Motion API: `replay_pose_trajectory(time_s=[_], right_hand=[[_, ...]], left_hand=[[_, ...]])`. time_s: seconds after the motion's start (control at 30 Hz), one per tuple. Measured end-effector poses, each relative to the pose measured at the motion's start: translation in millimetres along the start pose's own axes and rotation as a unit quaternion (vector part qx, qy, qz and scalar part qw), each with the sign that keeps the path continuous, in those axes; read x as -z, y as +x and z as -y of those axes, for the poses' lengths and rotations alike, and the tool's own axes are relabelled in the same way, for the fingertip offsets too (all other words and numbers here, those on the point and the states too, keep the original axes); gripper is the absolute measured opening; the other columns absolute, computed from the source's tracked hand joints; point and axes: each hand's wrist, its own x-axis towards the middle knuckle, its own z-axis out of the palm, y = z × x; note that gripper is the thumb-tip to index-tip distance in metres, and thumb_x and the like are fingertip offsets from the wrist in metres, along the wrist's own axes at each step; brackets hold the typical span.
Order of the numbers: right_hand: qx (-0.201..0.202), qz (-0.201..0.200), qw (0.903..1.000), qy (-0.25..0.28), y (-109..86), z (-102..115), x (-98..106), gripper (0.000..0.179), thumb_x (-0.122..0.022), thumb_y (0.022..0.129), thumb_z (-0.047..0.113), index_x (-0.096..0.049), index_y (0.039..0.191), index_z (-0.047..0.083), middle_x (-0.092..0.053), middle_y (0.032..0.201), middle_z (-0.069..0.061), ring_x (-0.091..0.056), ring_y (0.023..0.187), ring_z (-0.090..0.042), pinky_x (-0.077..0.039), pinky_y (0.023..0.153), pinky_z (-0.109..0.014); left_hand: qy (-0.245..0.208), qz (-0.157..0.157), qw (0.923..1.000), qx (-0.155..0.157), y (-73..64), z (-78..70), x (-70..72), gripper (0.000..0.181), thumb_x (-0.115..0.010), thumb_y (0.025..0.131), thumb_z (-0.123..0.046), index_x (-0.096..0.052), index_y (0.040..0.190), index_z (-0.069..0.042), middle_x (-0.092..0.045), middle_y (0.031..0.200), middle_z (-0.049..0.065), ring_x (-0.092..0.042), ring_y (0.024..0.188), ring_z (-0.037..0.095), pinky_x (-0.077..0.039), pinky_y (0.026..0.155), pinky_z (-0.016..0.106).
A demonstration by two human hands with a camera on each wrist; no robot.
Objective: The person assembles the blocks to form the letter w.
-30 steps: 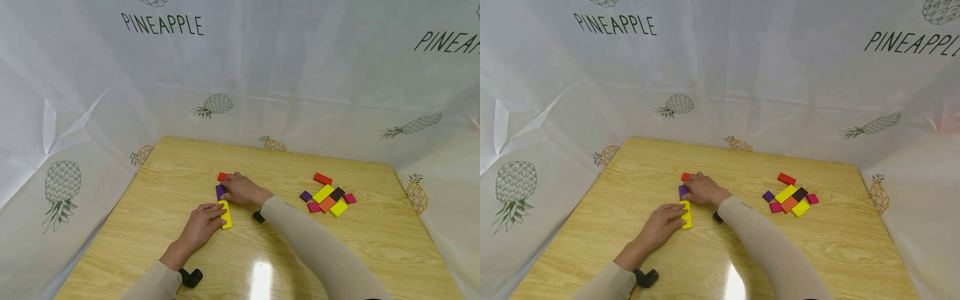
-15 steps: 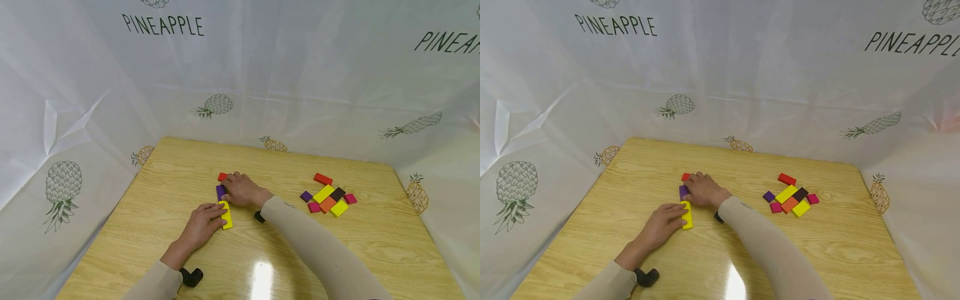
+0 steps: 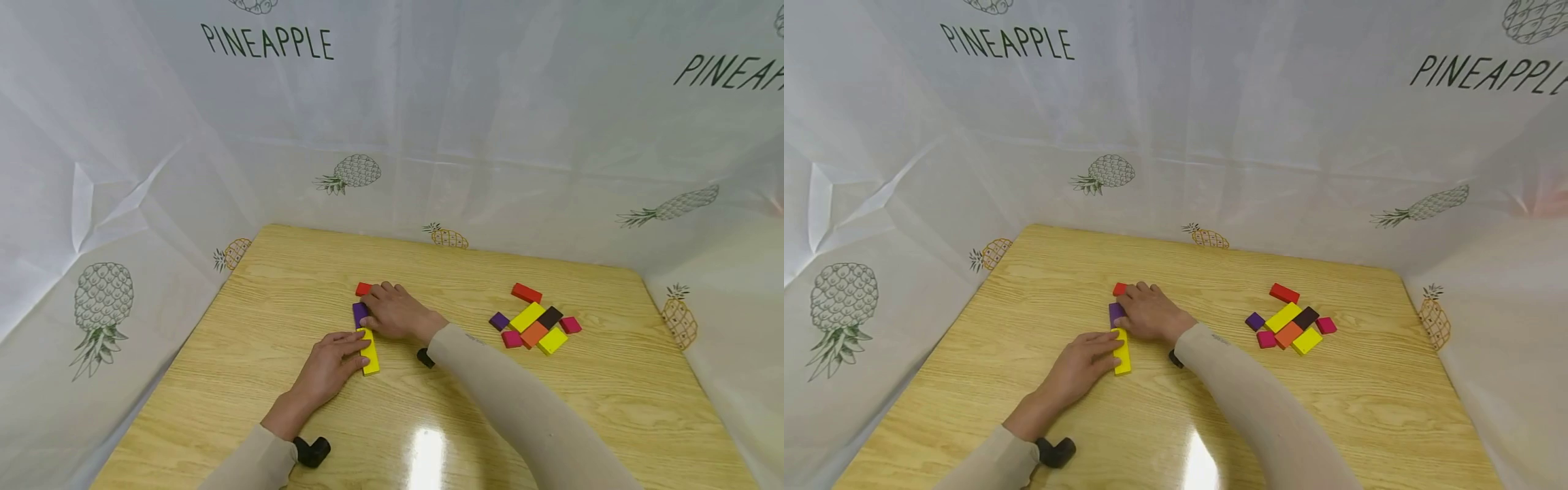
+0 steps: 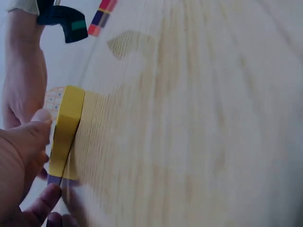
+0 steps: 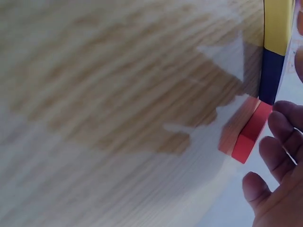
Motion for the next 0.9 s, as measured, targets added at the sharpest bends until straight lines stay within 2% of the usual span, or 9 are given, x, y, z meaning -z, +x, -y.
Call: replay_pose_trajectory(time_s=[0.1, 0.2, 0.37, 0.47, 0.57, 0.7, 0.9], right_hand=[[-0.007, -0.018, 0.9997, 0.015, -7.4, -3.5, 0.3, 0.05, -0.046, 0.112, 0.047, -0.057, 0.149, 0.016, -0.058, 0.138, -0.003, -0.051, 0.125, -0.024, -0.044, 0.109, -0.046], [-0.02, -0.032, 0.999, 0.023, -16.3, -7.7, 0.3, 0.05, -0.046, 0.112, 0.048, -0.058, 0.149, 0.017, -0.058, 0.14, -0.004, -0.05, 0.128, -0.025, -0.043, 0.112, -0.047], [-0.039, -0.043, 0.9979, 0.027, -37.4, -16.5, 2.0, 0.054, -0.048, 0.111, 0.05, -0.058, 0.15, 0.014, -0.058, 0.142, -0.006, -0.05, 0.13, -0.026, -0.043, 0.113, -0.049], [-0.049, -0.056, 0.9968, 0.029, -53.6, -23.1, 1.1, 0.054, -0.049, 0.11, 0.051, -0.059, 0.148, 0.012, -0.06, 0.139, -0.006, -0.052, 0.126, -0.026, -0.045, 0.109, -0.049], [-0.057, -0.073, 0.9954, 0.026, -70.6, -30.3, -2.2, 0.054, -0.051, 0.11, 0.051, -0.061, 0.146, 0.011, -0.06, 0.135, -0.007, -0.053, 0.121, -0.027, -0.047, 0.104, -0.048], [-0.074, -0.095, 0.9922, 0.03, -93.9, -38.5, -6.0, 0.055, -0.057, 0.108, 0.049, -0.06, 0.145, 0.009, -0.06, 0.135, -0.01, -0.054, 0.12, -0.029, -0.048, 0.105, -0.049], [-0.11, -0.144, 0.9831, 0.028, -130.3, -52.0, -12.5, 0.055, -0.067, 0.103, 0.043, -0.06, 0.141, 0.005, -0.061, 0.131, -0.013, -0.055, 0.118, -0.033, -0.047, 0.102, -0.053]], left_hand=[[0.003, -0.004, 1.0, -0.003, 3.4, 1.1, 4.8, 0.037, -0.075, 0.1, -0.025, -0.074, 0.135, -0.013, -0.063, 0.15, 0.0, -0.057, 0.135, 0.029, -0.048, 0.113, 0.053], [0.011, 0.005, 0.9999, 0.004, 9.8, 3.6, 11.6, 0.04, -0.075, 0.1, -0.027, -0.073, 0.138, -0.015, -0.06, 0.154, 0.0, -0.056, 0.134, 0.028, -0.047, 0.113, 0.052], [0.006, 0.05, 0.9985, 0.021, 22.8, 7.4, 19.3, 0.047, -0.077, 0.097, -0.035, -0.07, 0.142, -0.021, -0.052, 0.161, -0.001, -0.049, 0.139, 0.029, -0.043, 0.117, 0.055], [0.001, 0.072, 0.9973, 0.017, 27.2, 10.0, 20.7, 0.049, -0.079, 0.095, -0.037, -0.071, 0.141, -0.023, -0.05, 0.163, 0.0, -0.047, 0.142, 0.031, -0.04, 0.118, 0.06], [0.016, 0.085, 0.9962, 0.011, 28.3, 13.3, 20.2, 0.051, -0.081, 0.093, -0.04, -0.071, 0.14, -0.024, -0.05, 0.163, -0.001, -0.046, 0.143, 0.033, -0.037, 0.118, 0.064], [0.04, 0.087, 0.9954, 0.002, 27.8, 17.3, 18.0, 0.051, -0.083, 0.092, -0.04, -0.072, 0.139, -0.024, -0.05, 0.163, 0.0, -0.047, 0.142, 0.034, -0.034, 0.118, 0.067], [0.036, 0.084, 0.9958, -0.002, 28.2, 18.8, 15.0, 0.051, -0.083, 0.091, -0.04, -0.072, 0.139, -0.024, -0.051, 0.162, -0.001, -0.046, 0.144, 0.034, -0.032, 0.119, 0.066]])
